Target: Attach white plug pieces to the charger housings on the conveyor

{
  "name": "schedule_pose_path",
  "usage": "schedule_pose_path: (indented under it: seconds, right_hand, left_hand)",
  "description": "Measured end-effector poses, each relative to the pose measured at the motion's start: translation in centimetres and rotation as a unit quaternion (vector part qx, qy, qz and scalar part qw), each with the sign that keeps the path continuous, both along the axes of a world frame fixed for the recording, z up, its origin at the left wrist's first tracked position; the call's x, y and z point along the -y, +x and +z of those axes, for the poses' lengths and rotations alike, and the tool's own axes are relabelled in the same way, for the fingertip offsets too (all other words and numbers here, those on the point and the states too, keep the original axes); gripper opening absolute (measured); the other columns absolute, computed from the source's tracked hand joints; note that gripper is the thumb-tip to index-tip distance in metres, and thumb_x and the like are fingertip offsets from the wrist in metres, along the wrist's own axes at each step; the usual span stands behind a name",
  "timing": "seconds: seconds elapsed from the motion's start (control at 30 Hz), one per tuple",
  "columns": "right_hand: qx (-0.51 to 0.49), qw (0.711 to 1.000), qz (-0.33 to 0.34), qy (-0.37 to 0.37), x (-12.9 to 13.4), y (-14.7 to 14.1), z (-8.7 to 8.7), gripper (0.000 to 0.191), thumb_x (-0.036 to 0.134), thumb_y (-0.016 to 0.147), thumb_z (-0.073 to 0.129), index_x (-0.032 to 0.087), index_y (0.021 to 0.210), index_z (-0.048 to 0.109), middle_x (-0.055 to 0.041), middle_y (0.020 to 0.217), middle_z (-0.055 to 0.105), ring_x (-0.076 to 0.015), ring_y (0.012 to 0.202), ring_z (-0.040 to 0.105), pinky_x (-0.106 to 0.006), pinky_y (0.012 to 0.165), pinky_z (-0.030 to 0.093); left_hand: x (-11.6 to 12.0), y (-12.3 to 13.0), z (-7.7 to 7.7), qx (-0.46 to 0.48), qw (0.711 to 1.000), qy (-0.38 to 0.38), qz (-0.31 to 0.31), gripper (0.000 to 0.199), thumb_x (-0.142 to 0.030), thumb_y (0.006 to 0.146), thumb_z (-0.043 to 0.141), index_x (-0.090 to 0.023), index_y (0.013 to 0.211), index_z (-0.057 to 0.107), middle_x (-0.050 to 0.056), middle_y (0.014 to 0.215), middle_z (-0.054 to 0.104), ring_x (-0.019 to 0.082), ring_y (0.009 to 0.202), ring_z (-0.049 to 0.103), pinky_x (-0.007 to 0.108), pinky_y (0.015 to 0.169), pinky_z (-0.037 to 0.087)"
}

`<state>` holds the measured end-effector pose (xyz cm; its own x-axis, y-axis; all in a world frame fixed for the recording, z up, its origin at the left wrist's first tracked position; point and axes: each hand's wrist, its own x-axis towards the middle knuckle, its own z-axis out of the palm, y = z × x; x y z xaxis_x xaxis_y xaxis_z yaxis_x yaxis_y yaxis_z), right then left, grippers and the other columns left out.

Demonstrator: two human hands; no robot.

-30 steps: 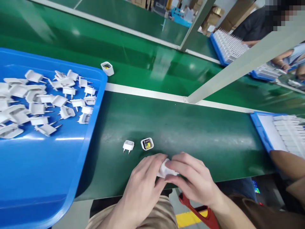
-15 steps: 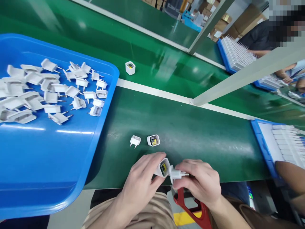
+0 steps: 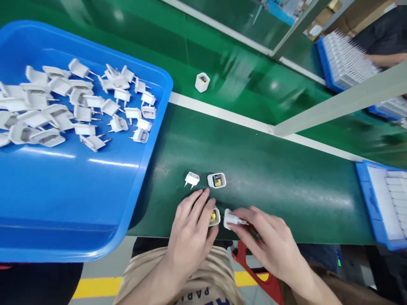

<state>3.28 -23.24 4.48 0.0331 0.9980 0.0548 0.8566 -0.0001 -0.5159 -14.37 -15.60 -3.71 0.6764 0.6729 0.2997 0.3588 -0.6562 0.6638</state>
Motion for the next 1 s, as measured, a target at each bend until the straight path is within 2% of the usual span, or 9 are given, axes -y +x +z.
schedule_pose_path:
  seconds: [0.1, 0.2, 0.27, 0.33, 0.47, 0.63, 0.83, 1.0]
  right_hand:
    - [-0.043, 0.999, -0.014, -0.007, 0.2, 0.0, -0.1, 0.013, 0.023, 0.106, 0.057, 0.026, 0.119, 0.057, -0.0012, 0.092, 0.073, -0.0146, 0.067, 0.068, -0.026, 0.059, 0.053]
    - [-0.083, 0.996, -0.024, -0.014, 0.4, -0.5, -0.5, 0.013, 0.021, 0.105, 0.057, 0.027, 0.117, 0.057, -0.0008, 0.091, 0.072, -0.0141, 0.066, 0.066, -0.026, 0.057, 0.053]
    - [-0.091, 0.995, -0.028, -0.022, 0.5, -1.0, -0.9, 0.013, 0.02, 0.105, 0.057, 0.026, 0.117, 0.058, -0.0008, 0.089, 0.07, -0.0136, 0.065, 0.064, -0.025, 0.056, 0.052]
    - [-0.08, 0.996, -0.02, -0.028, 0.6, -1.6, -1.3, 0.012, 0.02, 0.106, 0.057, 0.024, 0.117, 0.059, -0.0013, 0.088, 0.068, -0.0133, 0.064, 0.063, -0.025, 0.055, 0.05]
    - [-0.018, 1.0, 0.004, -0.021, 0.4, -2.6, -1.8, 0.012, 0.02, 0.107, 0.054, 0.02, 0.118, 0.06, -0.0022, 0.087, 0.067, -0.0134, 0.063, 0.062, -0.026, 0.055, 0.049]
    - [0.096, 0.995, 0.033, -0.016, -0.3, -3.5, -1.2, 0.011, 0.02, 0.11, 0.049, 0.016, 0.114, 0.059, -0.0025, 0.082, 0.064, -0.0148, 0.065, 0.059, -0.028, 0.06, 0.047]
    - [0.165, 0.984, 0.06, -0.02, 0.0, -4.1, -1.2, 0.011, 0.011, 0.106, 0.051, 0.011, 0.109, 0.061, -0.0037, 0.08, 0.06, -0.0174, 0.068, 0.05, -0.032, 0.063, 0.04]
    - [0.216, 0.972, 0.082, -0.047, -0.6, -4.2, -0.5, 0.027, 0.006, 0.106, 0.038, 0.013, 0.1, 0.063, -0.0032, 0.076, 0.056, -0.0191, 0.066, 0.044, -0.034, 0.063, 0.036]
  left_hand:
    - [-0.1, -1.4, 0.8, -0.038, 0.999, -0.036, -0.009, 0.038, -0.016, 0.097, 0.061, -0.011, 0.135, 0.056, 0.017, 0.144, 0.061, 0.034, 0.131, 0.054, 0.049, 0.105, 0.046]
    - [-0.8, -2.5, 1.6, -0.058, 0.992, -0.092, -0.065, 0.043, -0.016, 0.099, 0.058, -0.014, 0.141, 0.052, 0.014, 0.14, 0.063, 0.029, 0.122, 0.056, 0.044, 0.101, 0.048]
    - [-1.3, -2.8, 1.7, -0.056, 0.989, -0.105, -0.089, 0.041, -0.014, 0.099, 0.056, -0.015, 0.14, 0.053, 0.011, 0.133, 0.066, 0.027, 0.116, 0.059, 0.041, 0.097, 0.048]
    - [-1.6, -2.8, 1.5, -0.047, 0.99, -0.101, -0.088, 0.038, -0.013, 0.098, 0.056, -0.015, 0.136, 0.055, 0.01, 0.127, 0.068, 0.026, 0.11, 0.059, 0.04, 0.094, 0.046]
    - [-1.4, -2.3, 0.8, -0.034, 0.994, -0.083, -0.068, 0.033, -0.018, 0.1, 0.059, -0.015, 0.133, 0.058, 0.009, 0.12, 0.067, 0.025, 0.103, 0.058, 0.039, 0.087, 0.042]
    - [-1.2, -2.2, 0.3, -0.016, 0.993, -0.096, -0.062, 0.021, -0.025, 0.104, 0.059, -0.019, 0.124, 0.061, 0.006, 0.108, 0.069, 0.024, 0.095, 0.056, 0.038, 0.081, 0.038]
    - [-1.2, -2.2, 0.1, -0.005, 0.995, -0.085, -0.06, 0.019, -0.027, 0.102, 0.062, -0.017, 0.118, 0.062, 0.006, 0.101, 0.068, 0.025, 0.09, 0.055, 0.039, 0.077, 0.036]
    - [-1.2, -2.1, -0.1, 0.003, 0.996, -0.067, -0.051, 0.019, -0.027, 0.102, 0.063, -0.016, 0.117, 0.064, 0.006, 0.098, 0.068, 0.024, 0.087, 0.055, 0.038, 0.074, 0.035]
